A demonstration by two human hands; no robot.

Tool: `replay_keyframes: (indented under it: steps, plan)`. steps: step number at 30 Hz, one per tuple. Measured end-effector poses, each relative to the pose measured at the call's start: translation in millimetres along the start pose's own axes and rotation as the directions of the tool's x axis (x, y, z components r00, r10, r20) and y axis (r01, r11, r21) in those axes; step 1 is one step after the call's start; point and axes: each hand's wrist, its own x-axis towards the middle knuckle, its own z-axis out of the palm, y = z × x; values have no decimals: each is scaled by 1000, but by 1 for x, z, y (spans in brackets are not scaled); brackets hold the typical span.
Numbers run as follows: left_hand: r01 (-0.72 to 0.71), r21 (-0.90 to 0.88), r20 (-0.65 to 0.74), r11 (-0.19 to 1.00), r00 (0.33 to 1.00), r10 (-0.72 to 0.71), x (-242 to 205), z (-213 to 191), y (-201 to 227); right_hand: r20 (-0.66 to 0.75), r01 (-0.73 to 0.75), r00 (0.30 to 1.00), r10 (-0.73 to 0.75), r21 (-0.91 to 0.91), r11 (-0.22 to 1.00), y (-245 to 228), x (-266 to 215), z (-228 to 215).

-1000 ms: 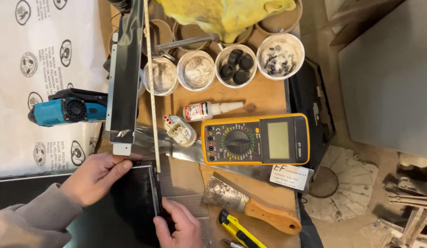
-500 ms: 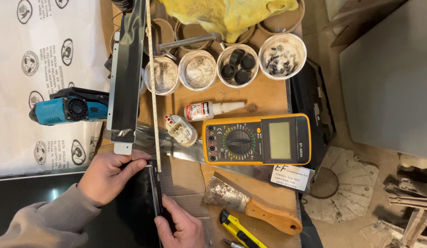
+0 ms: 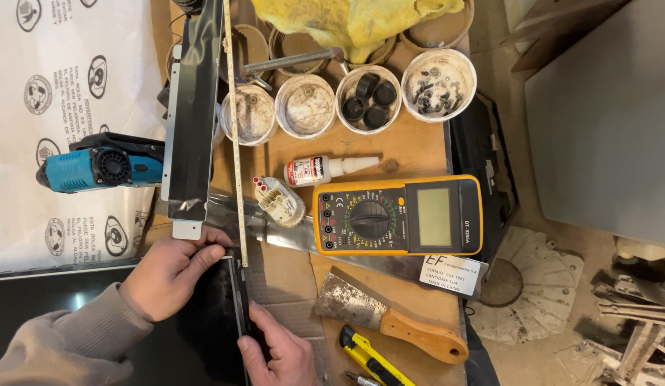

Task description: The person uses a heat gun on the edge of a flat-screen TV and then uses their hands to pry and detach the plastic bezel from the screen. They work along the edges to remove the frame piece.

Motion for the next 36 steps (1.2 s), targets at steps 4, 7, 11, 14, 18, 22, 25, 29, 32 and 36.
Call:
replay_keyframes:
  steps: [4, 7, 11, 14, 18, 22, 25, 29, 32, 36]
  plan:
    - [13, -4, 7, 1000, 1000, -13, 1, 1, -1, 16, -31, 999, 31, 17, 999, -10, 3, -4]
    - [28, -30, 10, 999, 1000, -28, -1, 0, -3, 26, -2, 1000, 2, 31, 1000, -8, 3, -4]
    - [-6, -37, 10, 999, 1000, 6, -1, -1, -3, 20, 10, 1000, -10, 22, 1000, -3, 2, -2]
    - [-40, -22, 10, 999, 999, 40, -3, -4, 1, 10, 67, 998, -67, 10, 998, 2, 0, -1]
    - [-33, 12, 2, 999, 999, 33, -6, -4, 4, 19, 106, 994, -107, 15, 994, 4, 1, -1]
    - [-92, 79, -42, 993, 995, 95, -8, -3, 6, 46, 118, 992, -119, 32, 993, 7, 1, -2]
    - [-105, 81, -62, 991, 992, 110, -8, -1, 5, 55, 146, 988, -147, 22, 989, 5, 2, -2]
    - [-117, 79, -115, 990, 985, 126, -10, 0, 1, 74, 93, 993, -94, 20, 995, 11, 0, 1]
    - [-140, 88, -150, 986, 977, 152, -12, 2, 0, 74, 61, 995, -62, 19, 998, 17, -2, 3]
    - [-138, 105, -172, 985, 973, 154, -11, 2, 1, 53, 3, 999, -4, 36, 999, 12, -3, 3]
